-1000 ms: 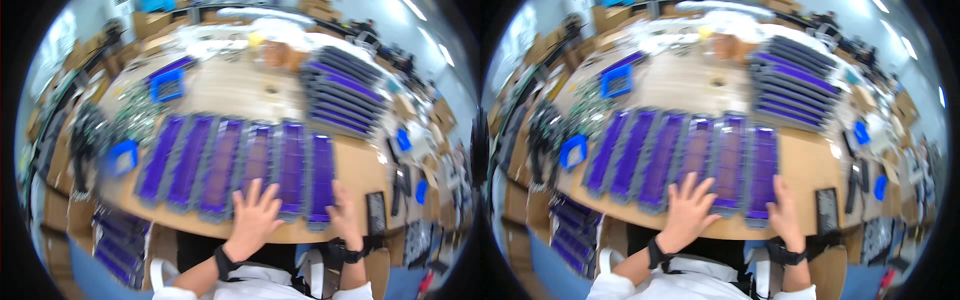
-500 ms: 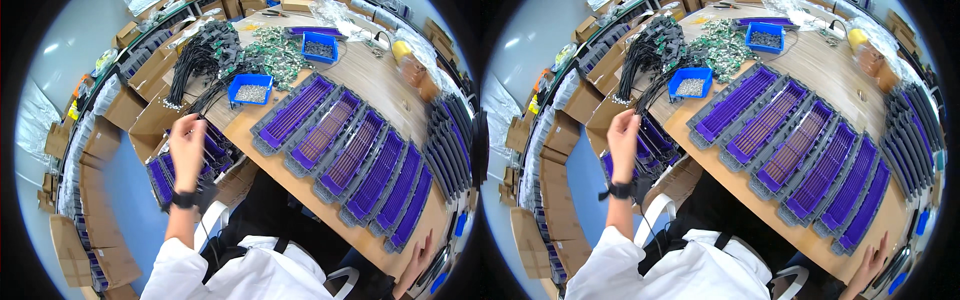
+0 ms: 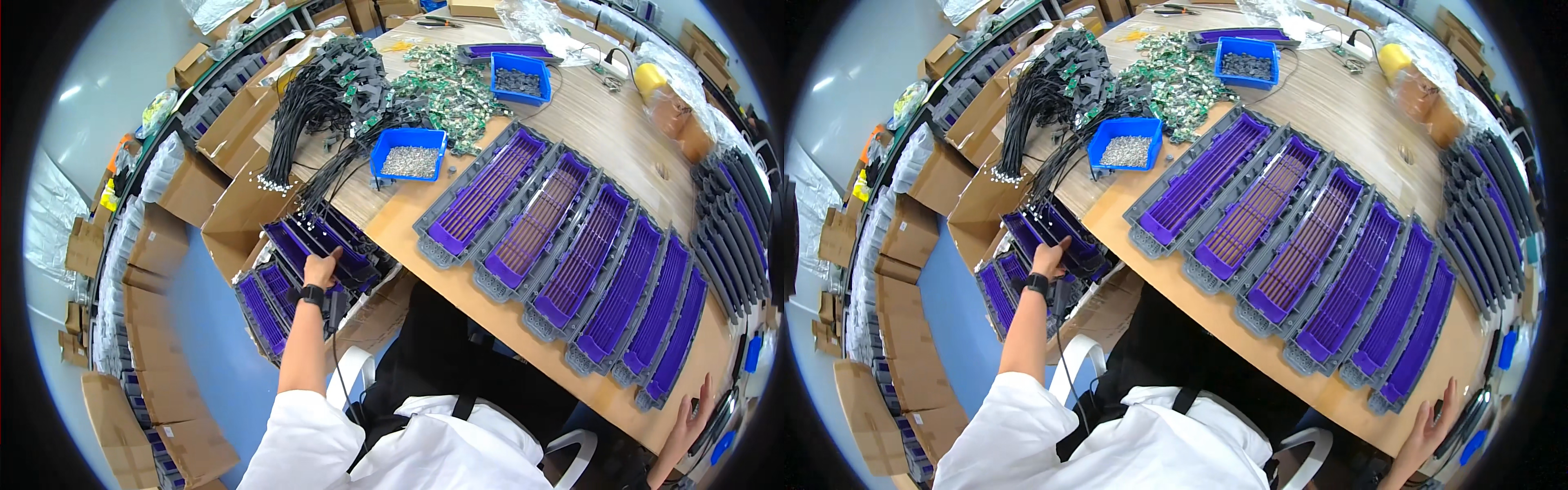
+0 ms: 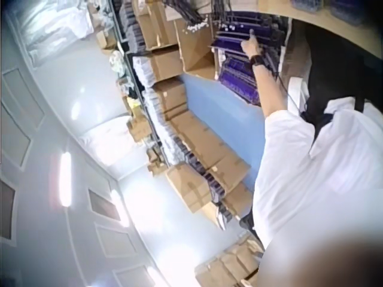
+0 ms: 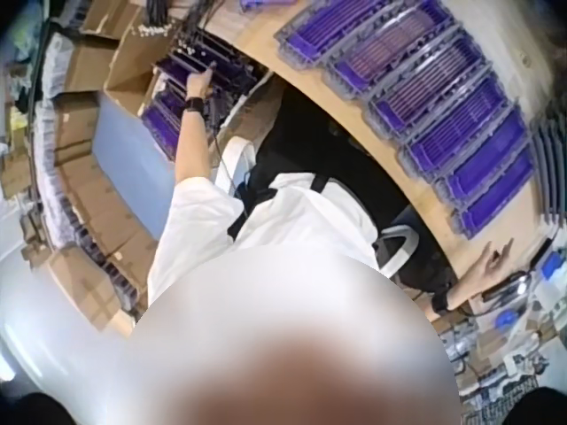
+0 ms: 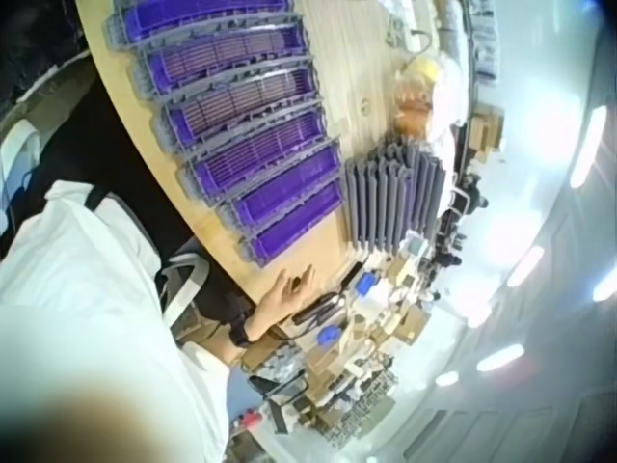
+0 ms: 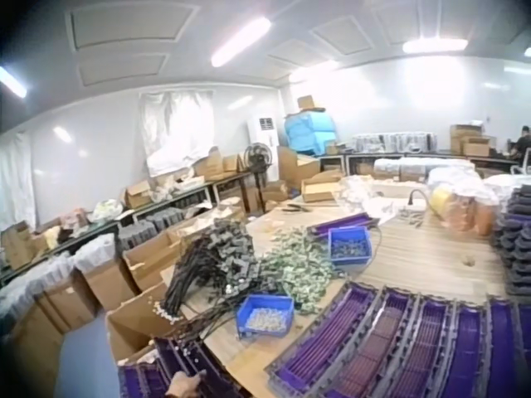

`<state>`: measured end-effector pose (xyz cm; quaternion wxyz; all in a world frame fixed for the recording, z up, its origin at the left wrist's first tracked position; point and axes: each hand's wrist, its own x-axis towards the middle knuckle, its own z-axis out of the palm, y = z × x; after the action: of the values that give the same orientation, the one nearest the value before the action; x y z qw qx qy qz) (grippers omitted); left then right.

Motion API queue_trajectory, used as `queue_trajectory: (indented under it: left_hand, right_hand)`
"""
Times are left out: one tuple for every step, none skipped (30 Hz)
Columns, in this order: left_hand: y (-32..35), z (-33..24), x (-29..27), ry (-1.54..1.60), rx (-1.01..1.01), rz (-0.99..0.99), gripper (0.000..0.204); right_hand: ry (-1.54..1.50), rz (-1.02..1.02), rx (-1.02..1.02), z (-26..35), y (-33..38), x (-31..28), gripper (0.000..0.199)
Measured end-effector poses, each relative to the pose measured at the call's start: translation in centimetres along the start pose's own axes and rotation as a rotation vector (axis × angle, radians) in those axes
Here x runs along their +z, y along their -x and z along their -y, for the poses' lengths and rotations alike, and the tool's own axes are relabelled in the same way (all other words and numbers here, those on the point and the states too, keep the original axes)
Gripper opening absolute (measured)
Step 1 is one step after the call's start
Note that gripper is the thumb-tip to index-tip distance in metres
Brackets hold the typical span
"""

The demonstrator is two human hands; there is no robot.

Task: The person organizes a bundle of black cables and small green circuit boards on a workbench. They then arrange several purple plastic trays in rows and proceed to place the circuit boards into the slots of the trays one by one.

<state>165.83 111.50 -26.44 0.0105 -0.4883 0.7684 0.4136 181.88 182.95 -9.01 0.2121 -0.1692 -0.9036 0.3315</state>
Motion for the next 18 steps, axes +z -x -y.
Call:
queue_trajectory:
  left_hand:
    - [-1.4, 0.7, 1.5, 0.003, -0.023, -0.026, 0.051]
    - [-3.6, 3.0, 2.3, 0.122, -0.061, -0.026, 0.046]
    - [-6.4, 6.9, 1.2, 0.154, -0.040, -0.164, 0.044]
    - [-9.0, 10.8, -1.0, 0.178, -0.014, -0.317, 0.042]
    - [-8.3, 8.7, 1.9, 0.168, -0.046, -0.235, 0.048]
    - [-6.8, 7.0, 2.8, 0.156, -0.085, -0.181, 0.061]
    - [-5.6, 6.0, 3.0, 0.172, -0.058, -0.214, 0.055]
    - [-4.9, 6.1, 1.9, 0.248, -0.048, -0.205, 0.051]
    - [-4.4, 6.6, 0.2, 0.324, -0.038, -0.202, 0.046]
    - [-3.7, 7.4, -1.7, 0.502, -0.018, -0.101, 0.040]
    - [-2.6, 7.8, -3.5, 0.677, 0.006, 0.000, 0.034]
    - [-0.1, 6.1, -4.2, 0.747, 0.004, 0.045, 0.029]
    - [3.2, 4.0, -5.4, 0.815, 0.003, 0.084, 0.026]
    - [4.8, 4.1, -7.5, 0.831, -0.014, 0.080, 0.024]
    - [5.9, 4.5, -9.3, 0.846, -0.031, 0.087, 0.023]
    - [7.0, 4.8, -10.7, 0.858, -0.017, 0.069, 0.023]
    - [7.9, 5.1, -11.9, 0.870, -0.005, 0.061, 0.023]
    - [8.7, 5.4, -13.3, 0.900, -0.007, 0.066, 0.023]
  right_hand:
    - [0.020, 0.007, -0.001, 0.5, 0.2, 0.1, 0.048]
    - [0.036, 0.022, -0.005, 1.3, 0.2, 0.5, 0.048]
    - [0.027, 0.056, -0.020, 1.9, -0.1, 1.1, 0.048]
    - [-0.032, 0.084, -0.021, 1.7, -0.7, 1.9, 0.049]
    - [0.002, 0.040, -0.005, 2.0, 0.2, 1.2, 0.049]
    - [0.016, 0.016, 0.002, 2.3, 0.7, 0.8, 0.049]
    - [0.020, -0.002, 0.012, 2.5, 1.1, 0.6, 0.048]
    - [0.023, 0.002, 0.033, 2.7, 1.3, 0.4, 0.049]
    - [0.000, 0.004, 0.020, 2.3, 1.4, 0.3, 0.049]
    - [-0.023, 0.008, 0.005, 1.8, 1.4, 0.2, 0.049]
    - [-0.050, 0.013, -0.008, 1.4, 1.5, 0.2, 0.049]
    - [-0.048, 0.001, 0.010, 1.2, 1.8, 0.1, 0.049]
    - [-0.053, -0.007, 0.027, 1.0, 2.1, 0.0, 0.049]
    - [-0.073, -0.001, 0.036, 0.9, 2.2, 0.1, 0.049]
    - [-0.085, 0.009, 0.031, 1.0, 2.3, 0.3, 0.048]
    - [-0.090, 0.012, 0.029, 1.5, 2.5, 0.5, 0.048]
    - [-0.089, 0.008, 0.030, 1.8, 2.7, 0.4, 0.048]
    - [-0.078, 0.015, 0.010, 1.7, 2.7, 0.1, 0.048]
